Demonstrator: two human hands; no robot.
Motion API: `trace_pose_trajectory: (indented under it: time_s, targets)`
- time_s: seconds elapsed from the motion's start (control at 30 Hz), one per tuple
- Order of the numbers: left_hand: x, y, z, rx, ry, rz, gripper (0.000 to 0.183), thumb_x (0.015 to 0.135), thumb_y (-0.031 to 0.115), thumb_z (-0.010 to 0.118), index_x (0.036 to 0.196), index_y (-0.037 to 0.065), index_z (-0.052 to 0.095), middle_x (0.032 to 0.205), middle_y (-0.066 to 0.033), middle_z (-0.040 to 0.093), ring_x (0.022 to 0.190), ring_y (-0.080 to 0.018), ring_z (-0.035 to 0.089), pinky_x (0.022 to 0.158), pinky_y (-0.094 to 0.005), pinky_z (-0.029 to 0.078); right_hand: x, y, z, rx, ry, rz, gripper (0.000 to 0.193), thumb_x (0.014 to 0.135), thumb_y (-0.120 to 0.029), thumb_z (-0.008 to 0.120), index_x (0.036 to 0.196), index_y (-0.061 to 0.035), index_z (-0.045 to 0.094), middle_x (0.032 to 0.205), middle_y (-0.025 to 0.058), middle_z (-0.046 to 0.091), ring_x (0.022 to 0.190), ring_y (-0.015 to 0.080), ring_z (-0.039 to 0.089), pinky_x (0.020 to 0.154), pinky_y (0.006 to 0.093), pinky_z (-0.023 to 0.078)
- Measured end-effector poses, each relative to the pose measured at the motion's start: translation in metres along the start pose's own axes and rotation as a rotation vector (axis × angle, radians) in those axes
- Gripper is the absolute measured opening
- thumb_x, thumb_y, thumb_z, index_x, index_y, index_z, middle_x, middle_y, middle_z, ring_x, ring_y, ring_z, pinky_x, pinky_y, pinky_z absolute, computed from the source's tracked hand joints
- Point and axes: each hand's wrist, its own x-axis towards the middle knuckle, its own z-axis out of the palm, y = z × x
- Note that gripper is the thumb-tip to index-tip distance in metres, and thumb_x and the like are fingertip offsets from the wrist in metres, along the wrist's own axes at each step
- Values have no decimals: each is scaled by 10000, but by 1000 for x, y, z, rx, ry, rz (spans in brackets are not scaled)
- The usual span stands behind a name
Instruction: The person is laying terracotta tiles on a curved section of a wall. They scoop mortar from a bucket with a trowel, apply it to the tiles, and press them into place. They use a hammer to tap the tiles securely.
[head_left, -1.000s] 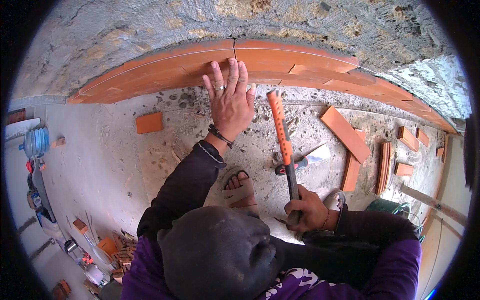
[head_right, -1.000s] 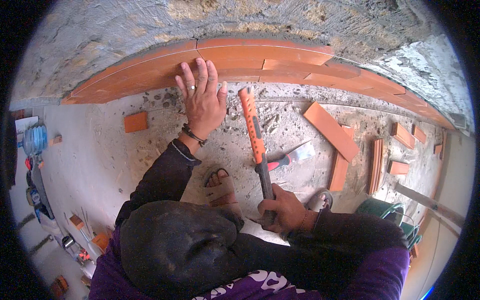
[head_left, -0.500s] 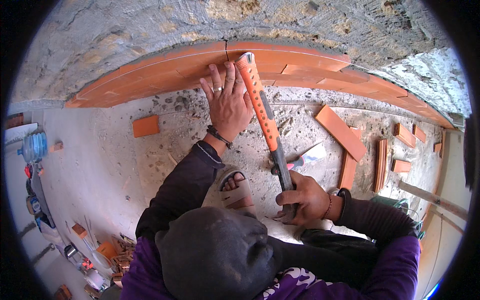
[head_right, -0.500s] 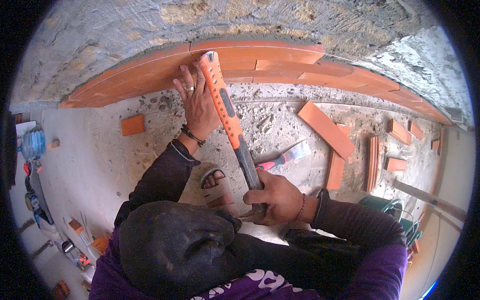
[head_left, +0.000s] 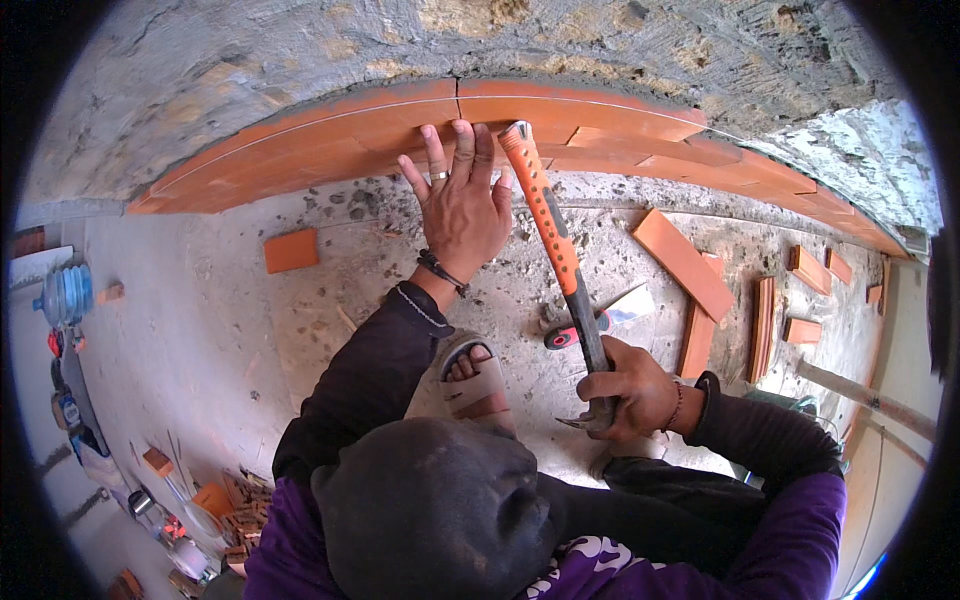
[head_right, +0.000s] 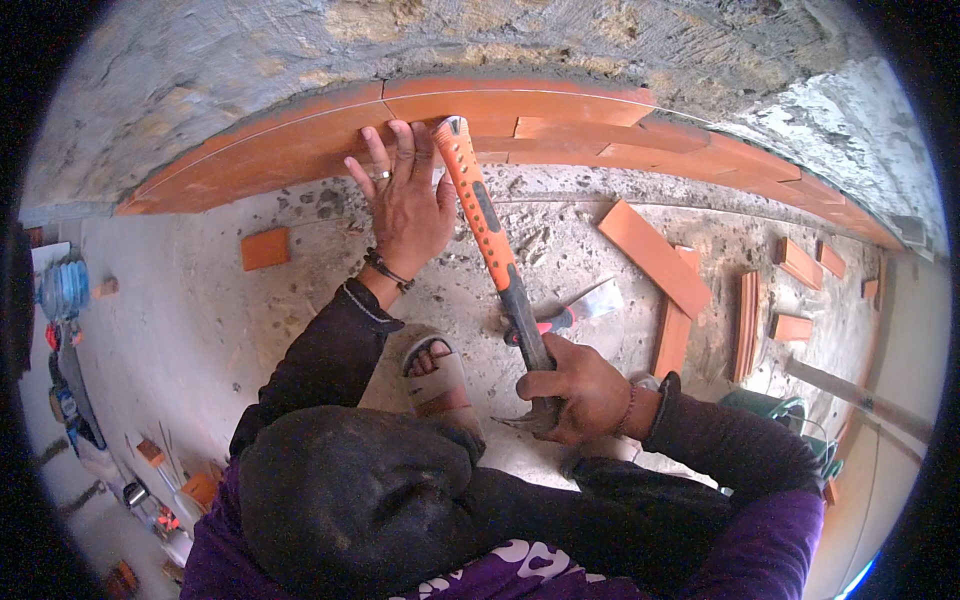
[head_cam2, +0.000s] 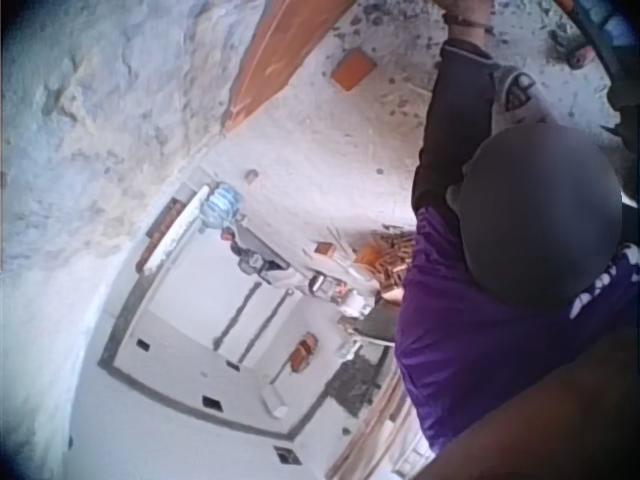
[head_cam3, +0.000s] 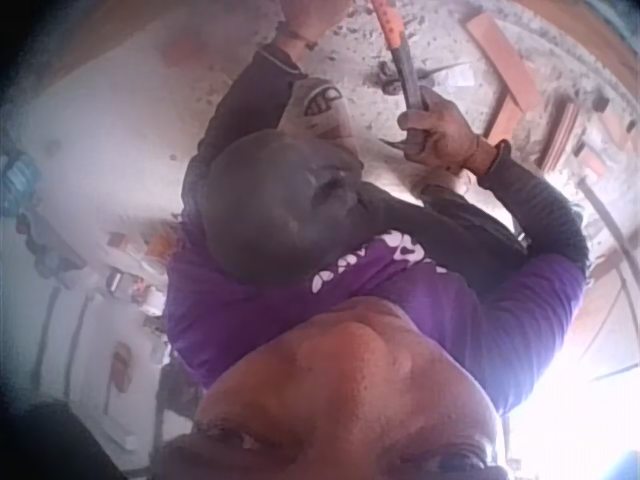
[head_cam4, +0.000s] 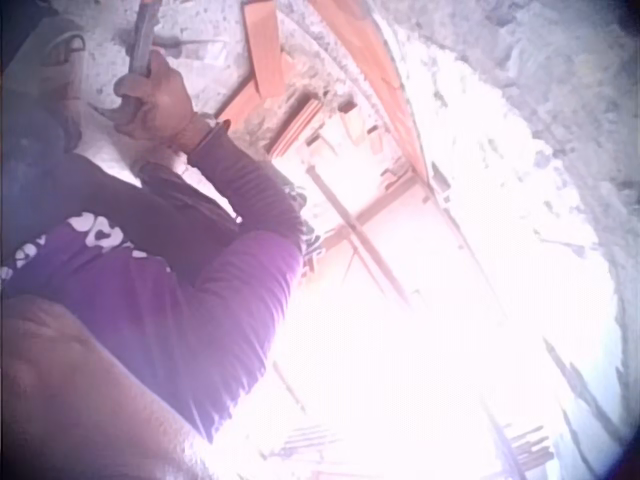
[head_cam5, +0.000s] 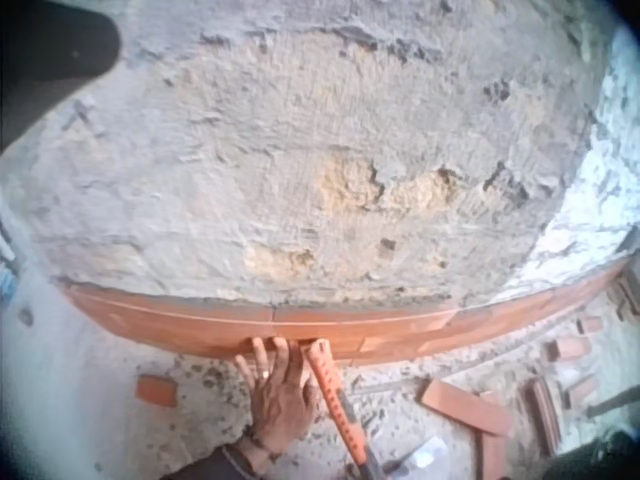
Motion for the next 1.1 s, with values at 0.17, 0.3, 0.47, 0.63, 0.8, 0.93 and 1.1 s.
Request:
trace_pose_trajectory:
  time_s: [0.17,0.3,0.47,0.63,0.8,0.93,1.1]
  targets:
    - [1,2,-2,-28,-4,3,711,963,345,487,1523,-19,245,1639,-201,66,1484,-491,-61,1102,-694,-105,-12,-1,10,84,17,31,467,541,-221,869,943,-159,640,879,152,502,717,376,564,608,434,471]
    - [0,5,-3,-7,0,3,717,974,367,465,1522,-33,233,1634,-218,79,1483,-496,-55,1100,-701,-91,-6,-2,2,33,8,36,444,555,-216,864,935,-154,643,861,150,495,735,380,578,616,442,478]
    - [-2,12,-12,-78,10,0,754,982,381,444,1518,-79,181,1619,-266,65,1480,-504,-43,1115,-690,-56,-16,-3,12,53,23,24,444,549,-214,860,933,-150,647,877,148,507,735,372,582,610,438,481]
    - [10,17,-15,-67,64,7,806,966,362,482,1525,-92,120,1610,-291,45,1473,-520,-44,1128,-675,-42,-9,-9,2,21,20,66,439,553,-191,850,940,-152,647,887,152,500,732,377,584,602,438,481]
    - [11,20,-15,-40,61,-5,816,945,328,518,1522,-93,123,1606,-301,26,1467,-533,-36,1128,-676,-40,-12,-7,14,37,73,60,433,561,-184,846,945,-156,648,874,143,499,730,368,587,595,431,478]
    - [13,20,-13,-12,69,-1,834,919,308,547,1517,-99,131,1602,-309,31,1466,-535,-36,1128,-676,-40,-16,-14,16,103,68,25,434,564,-194,848,947,-158,646,867,149,488,715,376,577,589,427,469]
    - [12,20,-10,-13,76,-11,857,900,342,563,1506,-108,157,1596,-322,49,1470,-527,-36,1129,-675,-42,-6,-10,8,50,42,51,441,569,-208,853,953,-155,643,884,159,500,726,380,574,605,442,471]
